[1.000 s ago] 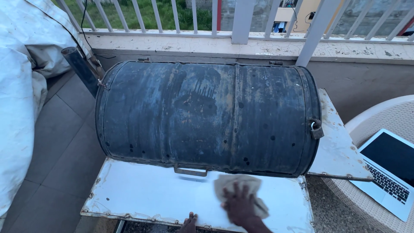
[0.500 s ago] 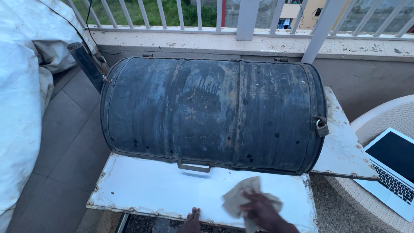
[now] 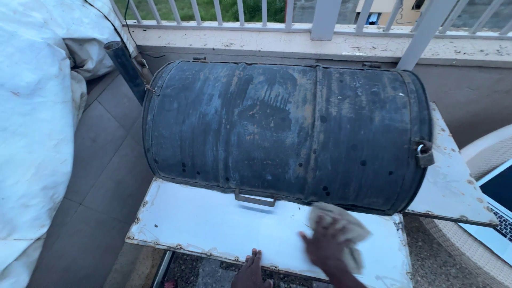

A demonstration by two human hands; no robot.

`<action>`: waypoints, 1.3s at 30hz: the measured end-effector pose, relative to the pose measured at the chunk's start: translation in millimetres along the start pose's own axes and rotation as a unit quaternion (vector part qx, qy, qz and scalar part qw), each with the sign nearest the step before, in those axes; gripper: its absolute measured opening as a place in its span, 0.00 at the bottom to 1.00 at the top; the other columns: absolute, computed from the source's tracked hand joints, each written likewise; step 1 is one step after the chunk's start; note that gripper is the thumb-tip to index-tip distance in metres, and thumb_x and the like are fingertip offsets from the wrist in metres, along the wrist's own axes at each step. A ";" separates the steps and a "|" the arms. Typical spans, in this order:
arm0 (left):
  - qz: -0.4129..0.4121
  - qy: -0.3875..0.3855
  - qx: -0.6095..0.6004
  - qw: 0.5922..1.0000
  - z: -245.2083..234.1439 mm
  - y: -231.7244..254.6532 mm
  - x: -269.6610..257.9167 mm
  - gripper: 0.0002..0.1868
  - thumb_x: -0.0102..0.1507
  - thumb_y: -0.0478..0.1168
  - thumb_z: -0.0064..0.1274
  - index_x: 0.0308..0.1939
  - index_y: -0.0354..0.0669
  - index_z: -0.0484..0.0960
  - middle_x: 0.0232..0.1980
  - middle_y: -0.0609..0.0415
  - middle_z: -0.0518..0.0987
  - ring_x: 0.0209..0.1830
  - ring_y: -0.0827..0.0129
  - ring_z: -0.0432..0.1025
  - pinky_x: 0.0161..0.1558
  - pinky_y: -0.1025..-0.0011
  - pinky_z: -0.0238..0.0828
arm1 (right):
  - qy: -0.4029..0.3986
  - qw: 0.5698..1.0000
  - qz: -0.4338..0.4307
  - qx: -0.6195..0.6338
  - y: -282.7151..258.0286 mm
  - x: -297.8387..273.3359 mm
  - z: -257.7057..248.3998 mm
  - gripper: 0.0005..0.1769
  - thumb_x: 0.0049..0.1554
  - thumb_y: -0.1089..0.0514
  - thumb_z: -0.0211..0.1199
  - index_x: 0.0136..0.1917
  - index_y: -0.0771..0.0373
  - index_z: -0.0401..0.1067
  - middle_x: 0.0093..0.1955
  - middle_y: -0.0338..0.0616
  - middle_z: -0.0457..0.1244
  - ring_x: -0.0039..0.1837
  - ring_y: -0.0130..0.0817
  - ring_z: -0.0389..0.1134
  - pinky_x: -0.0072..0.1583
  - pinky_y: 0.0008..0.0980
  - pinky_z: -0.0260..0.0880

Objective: Cleaning a barrel-style grill and its surrounding station on a balcony using a wet rag.

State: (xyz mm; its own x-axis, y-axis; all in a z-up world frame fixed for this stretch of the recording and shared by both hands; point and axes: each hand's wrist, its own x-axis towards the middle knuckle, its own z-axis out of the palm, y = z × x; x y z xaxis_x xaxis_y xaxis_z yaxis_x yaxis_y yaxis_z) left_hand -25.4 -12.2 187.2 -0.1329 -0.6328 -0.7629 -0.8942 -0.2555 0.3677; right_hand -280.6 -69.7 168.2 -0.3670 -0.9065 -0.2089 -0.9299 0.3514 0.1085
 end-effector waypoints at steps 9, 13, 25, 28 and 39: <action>-0.042 0.058 0.091 0.993 34.8 -15.5 50.0 0.32 0.71 0.41 0.20 0.80 0.66 0.46 0.85 0.80 0.44 0.87 0.79 0.35 0.76 0.48 0.50 | -0.129 0.903 -0.390 0.130 -104.0 -62.7 -68.7 0.24 0.64 0.37 0.42 0.71 0.33 0.66 0.87 0.38 0.37 0.85 0.61 0.31 0.75 0.74 0.34; -0.053 0.039 0.081 0.995 17.2 -2.6 22.9 0.33 0.72 0.43 0.22 0.80 0.80 0.46 0.85 0.86 0.40 0.87 0.80 0.33 0.78 0.52 0.46 | -0.071 0.856 -0.460 0.225 -50.7 -47.8 -29.6 0.26 0.67 0.41 0.41 0.71 0.44 0.71 0.84 0.43 0.44 0.85 0.55 0.35 0.74 0.70 0.40; 0.091 0.134 0.048 0.986 -12.8 -58.5 34.5 0.46 0.63 0.57 0.53 0.81 0.56 0.49 0.86 0.55 0.43 0.86 0.60 0.39 0.82 0.58 0.39 | 0.283 0.883 -0.376 0.011 148.6 49.4 77.1 0.36 0.60 0.29 0.48 0.78 0.37 0.57 0.84 0.40 0.48 0.83 0.49 0.48 0.75 0.50 0.55; 0.111 0.272 0.121 0.948 -30.5 -74.6 21.8 0.52 0.58 0.55 0.60 0.80 0.48 0.50 0.85 0.46 0.45 0.83 0.47 0.46 0.73 0.49 0.57 | 0.113 0.962 -0.248 -0.009 160.2 43.4 36.2 0.42 0.58 0.25 0.48 0.81 0.34 0.46 0.86 0.48 0.40 0.84 0.59 0.44 0.74 0.58 0.55; -0.006 0.075 0.093 0.993 -76.7 -62.9 -37.3 0.50 0.61 0.48 0.55 0.81 0.46 0.45 0.87 0.56 0.33 0.87 0.55 0.37 0.79 0.55 0.52 | -0.164 0.984 -0.066 -0.011 -47.8 -31.6 -65.5 0.43 0.66 0.36 0.42 0.86 0.36 0.24 0.89 0.50 0.21 0.85 0.75 0.32 0.70 0.74 0.53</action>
State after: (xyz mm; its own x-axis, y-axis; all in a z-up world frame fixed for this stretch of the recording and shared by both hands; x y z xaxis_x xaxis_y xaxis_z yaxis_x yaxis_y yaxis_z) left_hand 68.6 -28.6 233.4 -0.0685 -0.7351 -0.6745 -0.9605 -0.1342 0.2438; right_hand -222.9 -73.2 233.2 -0.2347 -0.8188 -0.5239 -0.9706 0.2269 0.0802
